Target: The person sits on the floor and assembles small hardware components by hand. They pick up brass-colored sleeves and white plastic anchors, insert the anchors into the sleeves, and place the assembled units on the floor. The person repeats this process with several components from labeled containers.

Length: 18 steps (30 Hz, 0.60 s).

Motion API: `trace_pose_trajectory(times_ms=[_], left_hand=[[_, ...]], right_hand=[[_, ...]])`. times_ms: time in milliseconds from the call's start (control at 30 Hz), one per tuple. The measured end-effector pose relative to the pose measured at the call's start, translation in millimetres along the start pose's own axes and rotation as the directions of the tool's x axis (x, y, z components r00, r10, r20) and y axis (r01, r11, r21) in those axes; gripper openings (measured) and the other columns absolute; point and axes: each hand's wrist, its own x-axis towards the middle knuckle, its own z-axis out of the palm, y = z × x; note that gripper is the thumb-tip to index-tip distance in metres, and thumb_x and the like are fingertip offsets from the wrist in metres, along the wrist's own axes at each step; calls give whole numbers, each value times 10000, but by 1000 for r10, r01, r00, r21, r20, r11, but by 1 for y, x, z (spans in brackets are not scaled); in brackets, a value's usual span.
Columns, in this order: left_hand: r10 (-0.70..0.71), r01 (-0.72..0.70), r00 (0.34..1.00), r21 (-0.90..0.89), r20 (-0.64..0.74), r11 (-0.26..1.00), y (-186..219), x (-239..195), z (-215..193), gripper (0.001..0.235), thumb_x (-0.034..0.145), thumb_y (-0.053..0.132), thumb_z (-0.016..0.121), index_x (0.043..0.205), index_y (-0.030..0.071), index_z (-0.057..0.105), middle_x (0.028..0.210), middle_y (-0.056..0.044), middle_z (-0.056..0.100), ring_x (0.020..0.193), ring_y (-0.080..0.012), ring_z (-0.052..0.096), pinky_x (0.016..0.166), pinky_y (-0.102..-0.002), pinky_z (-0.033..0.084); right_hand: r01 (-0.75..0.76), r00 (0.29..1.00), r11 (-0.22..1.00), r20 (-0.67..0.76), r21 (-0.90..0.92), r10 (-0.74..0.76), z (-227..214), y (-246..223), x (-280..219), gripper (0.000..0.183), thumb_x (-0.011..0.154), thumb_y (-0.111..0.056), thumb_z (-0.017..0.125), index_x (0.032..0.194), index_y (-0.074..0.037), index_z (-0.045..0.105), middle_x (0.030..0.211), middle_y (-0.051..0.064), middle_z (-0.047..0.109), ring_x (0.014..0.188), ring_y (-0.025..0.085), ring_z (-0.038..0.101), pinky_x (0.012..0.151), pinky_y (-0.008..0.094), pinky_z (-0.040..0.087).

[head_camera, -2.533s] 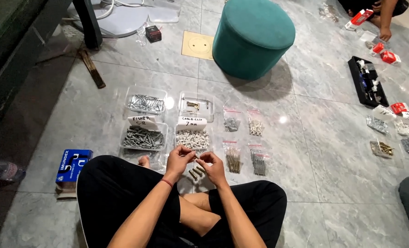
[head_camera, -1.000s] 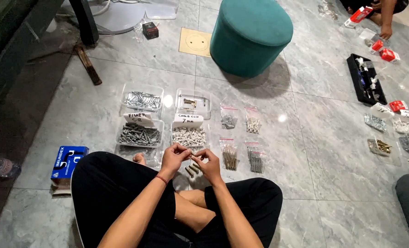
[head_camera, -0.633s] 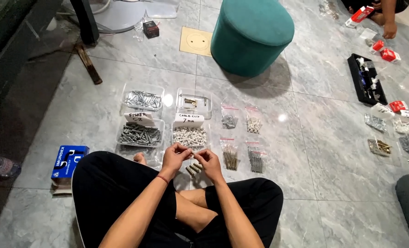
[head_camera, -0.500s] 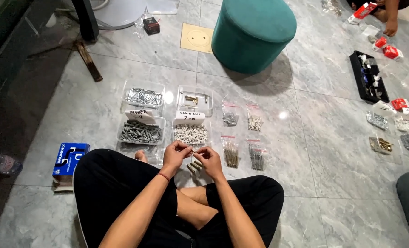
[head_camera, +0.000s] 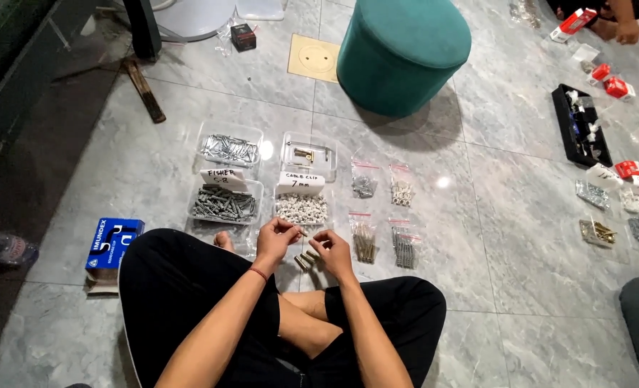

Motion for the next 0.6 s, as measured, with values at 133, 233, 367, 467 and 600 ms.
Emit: trace_pose_trajectory(times_ms=[133,233,367,467,600], left_hand=[[-15,15,1000,-3,6,1000,-2,0,0,179,859,-28,780,973,-46,643,856,-205,658,715,-227,755,668,-282,671],[-30,30,999,14,13,999,-9,4,0,168,871,-15,772,977,-39,645,867,-220,658,729,-258,759,675,-310,678],[-54,55,998,-11,28,998,-11,10,2,187,877,-6,777,992,-44,634,878,-211,643,758,-286,759,697,-340,682],[-61,63,997,-42,37,997,-7,9,4,190,882,-4,776,993,-50,628,883,-212,636,766,-291,761,707,-336,683],[-58,62,997,-73,57,995,-9,8,7,212,867,-4,799,987,-52,632,889,-201,632,772,-295,764,704,-335,686]], right_hand=[[62,997,998,-39,32,-61,1,-1,0,249,823,-331,876,983,-181,758,913,56,788,790,203,712,834,360,553],[78,995,996,-66,39,-75,-3,-11,-5,251,811,-299,882,990,-179,754,894,46,791,774,186,707,829,343,552],[123,988,980,-108,159,-107,-3,-18,-7,212,825,-255,889,968,-156,767,867,47,789,787,151,694,846,340,558],[137,987,973,-113,188,-117,-3,-22,-10,203,804,-226,902,947,-155,776,833,31,781,774,131,682,841,334,558],[177,979,969,-133,170,-156,-2,-32,-13,213,776,-228,922,915,-159,775,775,22,757,741,133,677,817,333,558]])
